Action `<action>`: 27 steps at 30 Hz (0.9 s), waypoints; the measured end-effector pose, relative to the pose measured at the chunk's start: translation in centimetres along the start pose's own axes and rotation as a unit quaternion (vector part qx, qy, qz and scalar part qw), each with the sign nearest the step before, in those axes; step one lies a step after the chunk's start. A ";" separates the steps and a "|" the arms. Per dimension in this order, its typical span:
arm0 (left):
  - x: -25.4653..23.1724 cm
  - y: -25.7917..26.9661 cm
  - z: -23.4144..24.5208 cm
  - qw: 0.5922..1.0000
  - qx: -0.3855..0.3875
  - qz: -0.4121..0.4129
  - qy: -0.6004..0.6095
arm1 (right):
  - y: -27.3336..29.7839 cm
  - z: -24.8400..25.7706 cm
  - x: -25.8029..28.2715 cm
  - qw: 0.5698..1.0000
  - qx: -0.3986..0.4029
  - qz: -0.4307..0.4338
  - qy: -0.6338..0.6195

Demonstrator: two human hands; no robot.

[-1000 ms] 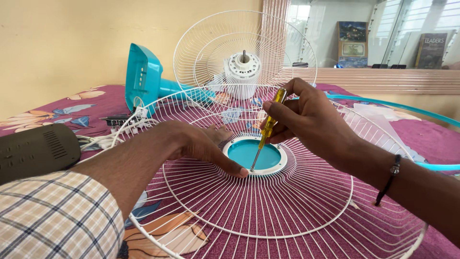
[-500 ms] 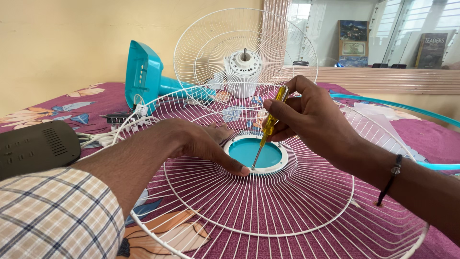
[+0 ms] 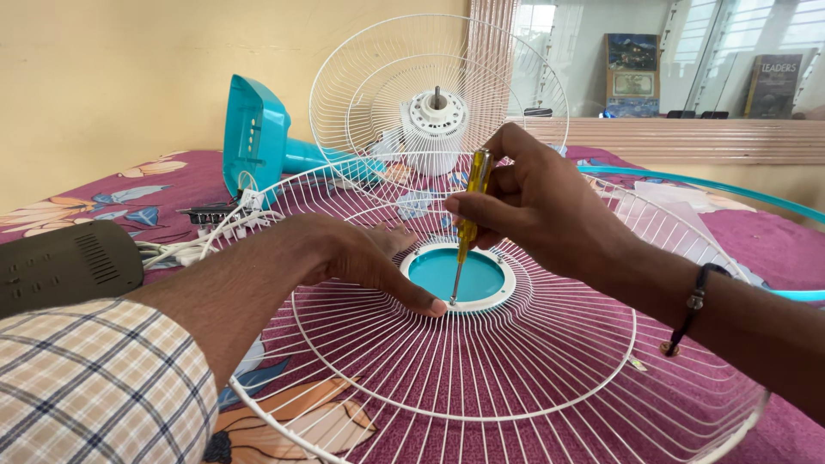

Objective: The person uses a screwdriver to remove screws and detach the internal switch and motor from the back housing of a teal electric fan. They then place the housing aside and begin attaching the front wire cage to the fan blade assembly.

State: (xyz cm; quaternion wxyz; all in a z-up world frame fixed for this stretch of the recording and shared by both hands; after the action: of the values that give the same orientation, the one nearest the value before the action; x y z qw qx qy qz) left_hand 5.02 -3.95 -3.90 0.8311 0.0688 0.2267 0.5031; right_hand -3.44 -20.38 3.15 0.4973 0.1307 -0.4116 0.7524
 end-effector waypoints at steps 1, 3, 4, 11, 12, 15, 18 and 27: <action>0.0 0.0 -0.1 1.000 0.004 0.001 0.012 | -0.1 -0.1 0.2 1.000 0.011 0.011 -0.001; 0.1 -0.1 0.0 1.000 0.006 0.003 0.022 | -0.2 -0.2 0.4 0.999 0.032 0.026 -0.014; 0.1 -0.2 0.0 1.000 0.006 0.005 0.022 | -0.2 -0.3 0.4 0.998 0.042 0.030 -0.028; 0.2 -0.3 -0.1 1.000 0.013 0.012 0.005 | 0.0 0.0 -0.2 0.988 0.115 0.044 -0.089; 0.1 -0.3 0.0 1.000 0.015 0.008 0.008 | 0.2 0.1 -0.3 0.985 0.125 0.045 -0.108; 0.0 -0.3 -0.1 1.000 0.018 0.007 0.017 | 0.7 0.3 -0.9 0.972 0.148 0.040 -0.177; 0.0 -0.2 0.0 1.000 0.010 0.013 0.020 | 1.1 0.5 -1.6 0.957 0.144 0.015 -0.250; 0.0 -0.1 0.1 1.000 0.007 0.015 0.013 | 1.0 3.7 -2.3 0.961 -0.132 -0.014 -0.244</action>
State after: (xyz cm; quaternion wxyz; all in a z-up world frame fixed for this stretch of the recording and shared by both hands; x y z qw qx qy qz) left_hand 5.12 -3.94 -3.85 0.8198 0.0709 0.2402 0.5150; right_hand -4.00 -24.77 3.64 0.4052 0.2491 -0.6146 0.6293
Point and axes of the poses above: each hand's wrist, its own y-axis away from the middle knuckle, its own z-axis out of the back of the hand, x = y × z, the point moved 5 cm from there along -y, towards the middle knuckle, and after that the axes turned 6 degrees about -y, right-handed, at the moved point
